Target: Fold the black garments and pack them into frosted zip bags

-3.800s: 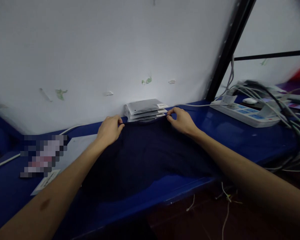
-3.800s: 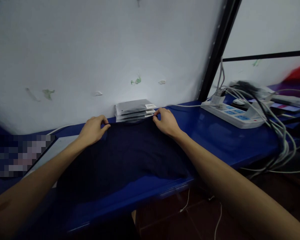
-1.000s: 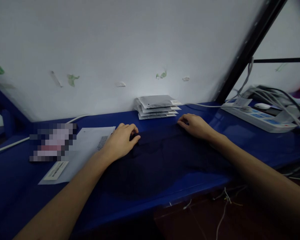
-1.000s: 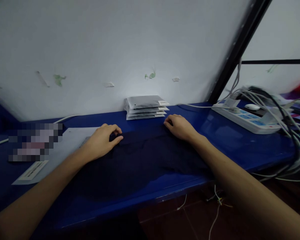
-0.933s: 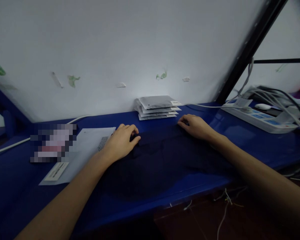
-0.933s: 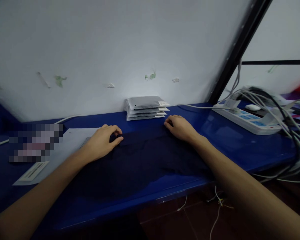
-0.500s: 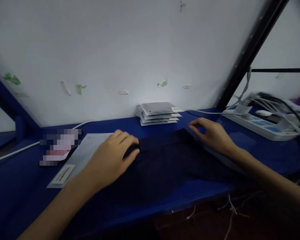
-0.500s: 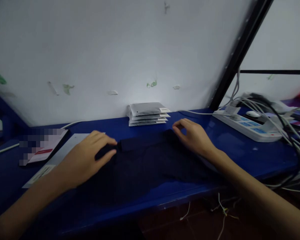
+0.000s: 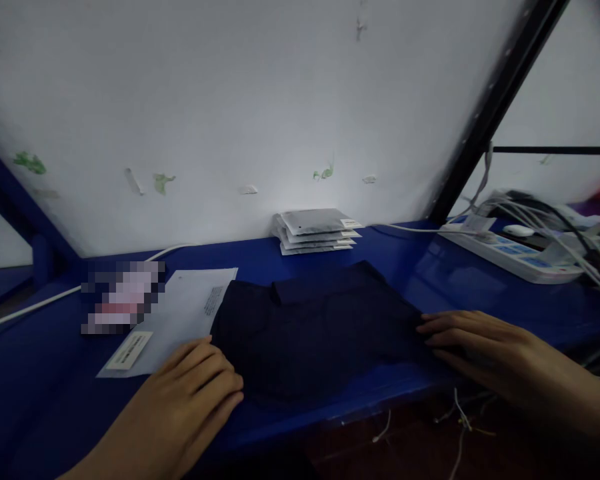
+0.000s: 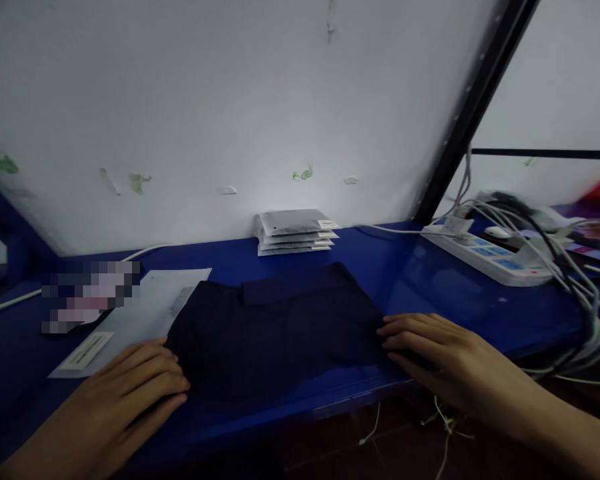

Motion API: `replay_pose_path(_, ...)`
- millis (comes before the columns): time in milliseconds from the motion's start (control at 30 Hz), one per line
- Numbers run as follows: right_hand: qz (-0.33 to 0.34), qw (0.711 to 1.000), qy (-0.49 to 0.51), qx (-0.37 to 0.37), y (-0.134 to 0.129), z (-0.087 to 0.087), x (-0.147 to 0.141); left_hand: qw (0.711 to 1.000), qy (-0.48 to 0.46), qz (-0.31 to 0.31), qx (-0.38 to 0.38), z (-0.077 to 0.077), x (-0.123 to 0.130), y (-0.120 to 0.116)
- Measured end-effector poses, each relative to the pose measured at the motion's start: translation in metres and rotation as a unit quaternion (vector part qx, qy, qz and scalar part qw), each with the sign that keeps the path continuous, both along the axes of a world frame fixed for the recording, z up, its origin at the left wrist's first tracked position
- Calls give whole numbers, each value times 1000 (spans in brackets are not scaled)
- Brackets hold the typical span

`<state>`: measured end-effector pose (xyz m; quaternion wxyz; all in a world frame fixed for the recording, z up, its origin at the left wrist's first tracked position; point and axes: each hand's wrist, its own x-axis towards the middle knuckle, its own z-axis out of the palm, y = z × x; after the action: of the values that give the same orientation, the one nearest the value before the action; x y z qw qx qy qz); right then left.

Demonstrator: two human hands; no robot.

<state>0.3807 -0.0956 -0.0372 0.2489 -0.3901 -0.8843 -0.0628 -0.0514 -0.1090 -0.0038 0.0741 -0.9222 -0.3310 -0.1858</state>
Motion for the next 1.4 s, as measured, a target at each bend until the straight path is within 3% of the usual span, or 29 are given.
replay_pose_path(100,-25,999,16,26,-1,-3,1,994,-71,69,-56,1,-3,-1)
replay_pose_path(200,-105,991,56,58,12,1,2,967,-156,168,-108,8,-4,7)
replay_pose_path(300,-171,980,76,70,44,17,-3,933,-206,271,-115,20,1,31)
replay_pose_path(400,-198,977,27,75,89,34,-18,926,-194,313,-89,29,7,63)
replay_pose_path(500,-226,971,-23,76,127,39,-36,943,-105,312,-59,31,12,89)
replay_pose_path(633,-226,972,-30,65,145,23,-50,966,-43,254,-12,25,29,96)
replay_pose_path(733,-169,984,-38,32,141,7,-52,984,-24,173,-9,17,50,87)
replay_pose_path(833,-135,990,-21,-18,134,-4,-48,990,4,137,-30,6,66,80)
replay_pose_path(1033,-162,985,14,-59,127,-15,-36,989,-1,142,-49,-12,67,75)
replay_pose_path(1400,-184,977,45,-99,123,-18,-36,985,-27,152,-72,-14,68,70)
